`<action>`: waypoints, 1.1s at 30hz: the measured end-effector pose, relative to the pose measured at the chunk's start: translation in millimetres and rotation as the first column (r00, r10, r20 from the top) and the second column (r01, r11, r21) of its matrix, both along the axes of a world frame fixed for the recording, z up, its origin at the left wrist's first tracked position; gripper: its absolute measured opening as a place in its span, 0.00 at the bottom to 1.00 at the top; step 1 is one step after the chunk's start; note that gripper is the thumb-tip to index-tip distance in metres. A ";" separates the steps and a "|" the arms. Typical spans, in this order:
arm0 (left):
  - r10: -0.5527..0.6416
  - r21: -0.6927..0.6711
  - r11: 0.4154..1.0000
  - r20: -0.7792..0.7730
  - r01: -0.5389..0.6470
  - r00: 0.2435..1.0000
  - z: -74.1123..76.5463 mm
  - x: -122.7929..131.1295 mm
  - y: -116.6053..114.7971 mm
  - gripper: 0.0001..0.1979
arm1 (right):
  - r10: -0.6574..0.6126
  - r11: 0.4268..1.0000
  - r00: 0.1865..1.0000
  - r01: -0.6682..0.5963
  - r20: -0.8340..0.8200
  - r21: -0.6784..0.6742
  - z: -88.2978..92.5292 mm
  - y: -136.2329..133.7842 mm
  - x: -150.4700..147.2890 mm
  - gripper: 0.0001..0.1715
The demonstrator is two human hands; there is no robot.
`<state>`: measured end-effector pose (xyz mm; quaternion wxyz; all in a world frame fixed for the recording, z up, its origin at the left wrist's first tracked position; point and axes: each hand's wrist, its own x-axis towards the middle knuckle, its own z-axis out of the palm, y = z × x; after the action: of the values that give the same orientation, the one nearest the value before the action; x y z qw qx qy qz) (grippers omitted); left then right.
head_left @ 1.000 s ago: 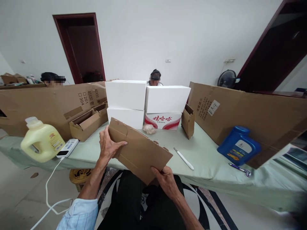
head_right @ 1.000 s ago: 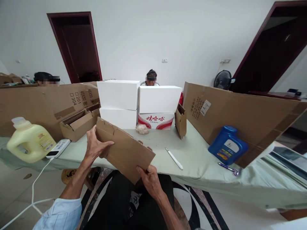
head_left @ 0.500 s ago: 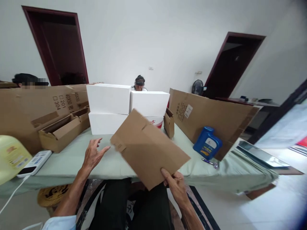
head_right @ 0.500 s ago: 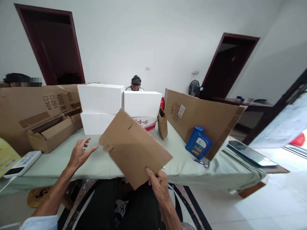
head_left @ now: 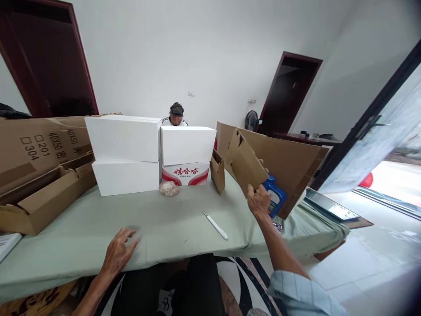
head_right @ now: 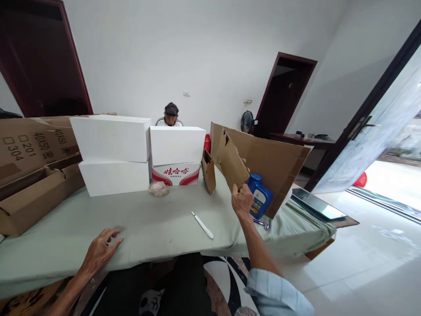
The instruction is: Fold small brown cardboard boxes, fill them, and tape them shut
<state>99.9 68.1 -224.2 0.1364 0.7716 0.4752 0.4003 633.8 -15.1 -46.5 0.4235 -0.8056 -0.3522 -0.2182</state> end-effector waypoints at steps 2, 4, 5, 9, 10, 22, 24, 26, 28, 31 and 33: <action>-0.013 0.021 1.000 -0.006 0.013 1.000 -12.1 6.2 -2.4 0.18 | -0.002 0.998 1.000 0.000 -0.026 -0.066 -9.6 27.6 10.1 0.15; -0.020 0.051 0.998 -0.013 0.021 1.000 -23.7 11.6 -4.3 0.19 | 0.007 0.991 0.999 -0.013 -0.047 -0.130 -18.9 51.9 17.6 0.16; -0.021 0.070 0.997 -0.019 0.023 1.000 -29.2 13.9 -5.1 0.19 | 0.018 0.987 0.998 -0.026 -0.055 -0.160 -22.8 63.0 20.7 0.17; 0.033 0.178 0.984 -0.045 -0.024 0.998 -47.3 19.8 -7.6 0.20 | 0.078 0.961 0.993 -0.097 -0.083 -0.259 -32.0 105.1 31.2 0.21; 0.054 0.210 0.977 -0.045 -0.044 0.998 -50.0 20.5 -8.1 0.20 | 0.091 0.954 0.992 -0.113 -0.092 -0.279 -33.5 115.4 33.5 0.22; 0.046 0.302 0.953 -0.016 -0.039 0.999 -44.6 25.1 -14.0 0.13 | 0.197 0.878 0.963 -0.256 -0.182 -0.405 -64.7 164.4 51.2 0.31; 0.058 0.307 0.950 -0.013 -0.051 0.998 -44.5 25.4 -14.5 0.15 | 0.188 0.880 0.964 -0.251 -0.189 -0.403 -66.8 163.1 53.7 0.34; 0.070 0.274 0.960 -0.018 -0.062 0.997 -44.1 25.8 -15.2 0.15 | 0.181 0.881 0.963 -0.249 -0.200 -0.402 -67.5 161.5 56.0 0.35; 0.080 0.212 0.975 -0.022 -0.073 0.997 -43.0 26.4 -16.2 0.15 | 0.181 0.883 0.960 -0.254 -0.212 -0.396 -67.1 159.1 57.4 0.35; 0.084 0.146 0.986 -0.007 -0.082 0.996 -41.7 27.0 -17.0 0.16 | 0.185 0.891 0.956 -0.261 -0.228 -0.372 -64.0 151.6 56.4 0.35; 0.079 0.130 0.988 0.005 -0.079 0.997 -42.0 26.9 -16.5 0.17 | 0.178 0.905 0.956 -0.252 -0.233 -0.342 -59.4 144.1 52.8 0.33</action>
<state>126.9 51.6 -266.2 0.0700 0.7595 0.4783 0.4352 686.6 129.0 -106.0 0.3192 -0.8443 -0.4301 -0.0195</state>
